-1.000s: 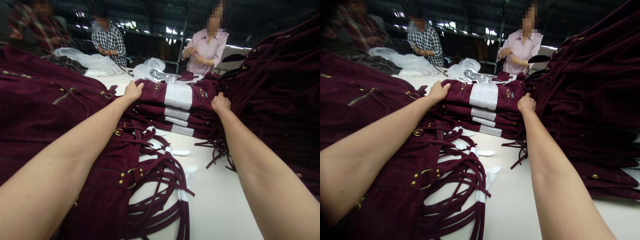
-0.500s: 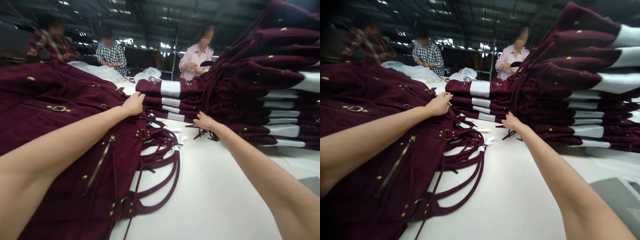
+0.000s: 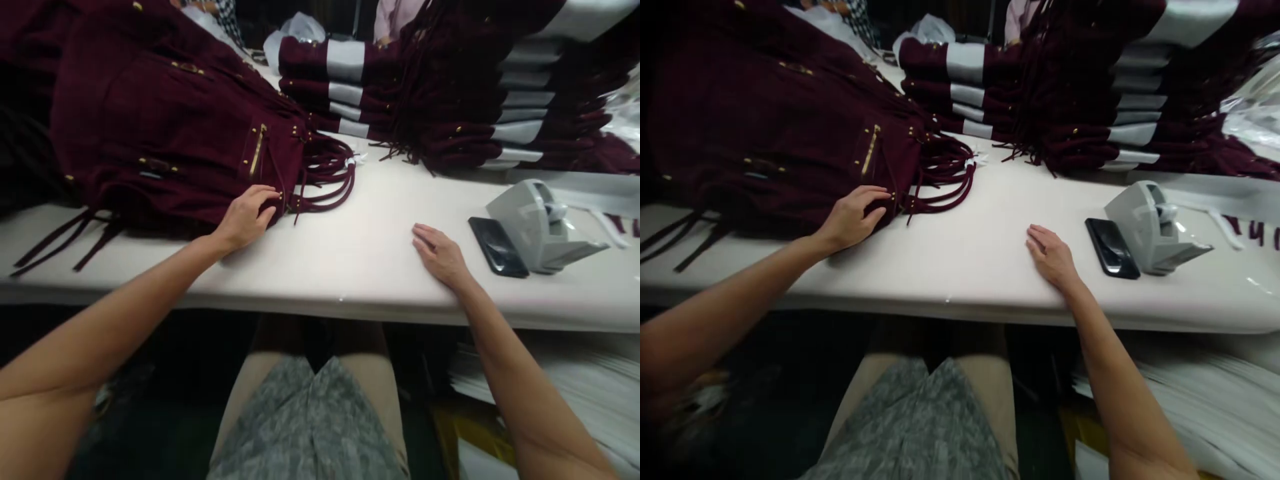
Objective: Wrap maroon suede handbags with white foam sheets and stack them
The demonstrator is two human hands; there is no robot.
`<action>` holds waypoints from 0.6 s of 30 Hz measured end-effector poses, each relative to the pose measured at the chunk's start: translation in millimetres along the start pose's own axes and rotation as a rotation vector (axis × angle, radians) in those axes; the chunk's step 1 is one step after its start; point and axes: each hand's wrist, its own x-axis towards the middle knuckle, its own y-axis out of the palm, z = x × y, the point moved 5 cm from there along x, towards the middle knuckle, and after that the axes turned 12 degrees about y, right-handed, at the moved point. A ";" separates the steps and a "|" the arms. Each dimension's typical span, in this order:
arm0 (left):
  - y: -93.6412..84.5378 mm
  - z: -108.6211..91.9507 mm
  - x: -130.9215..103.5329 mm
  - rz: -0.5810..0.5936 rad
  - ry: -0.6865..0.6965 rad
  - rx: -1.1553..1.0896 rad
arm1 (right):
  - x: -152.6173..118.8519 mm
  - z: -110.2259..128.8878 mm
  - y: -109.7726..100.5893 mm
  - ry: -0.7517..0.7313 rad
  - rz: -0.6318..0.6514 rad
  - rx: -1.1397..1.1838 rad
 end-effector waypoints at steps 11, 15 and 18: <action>18.2 -16.4 -41.0 -0.109 -0.076 0.041 | -14.2 0.3 0.9 0.021 -0.186 -0.130; -5.9 -16.3 -52.3 -0.302 -0.203 0.116 | -16.8 -11.7 -2.4 0.020 -0.235 -0.051; -14.8 -5.5 -58.3 -0.477 -0.274 0.273 | -6.6 -32.2 6.7 0.036 -0.267 0.017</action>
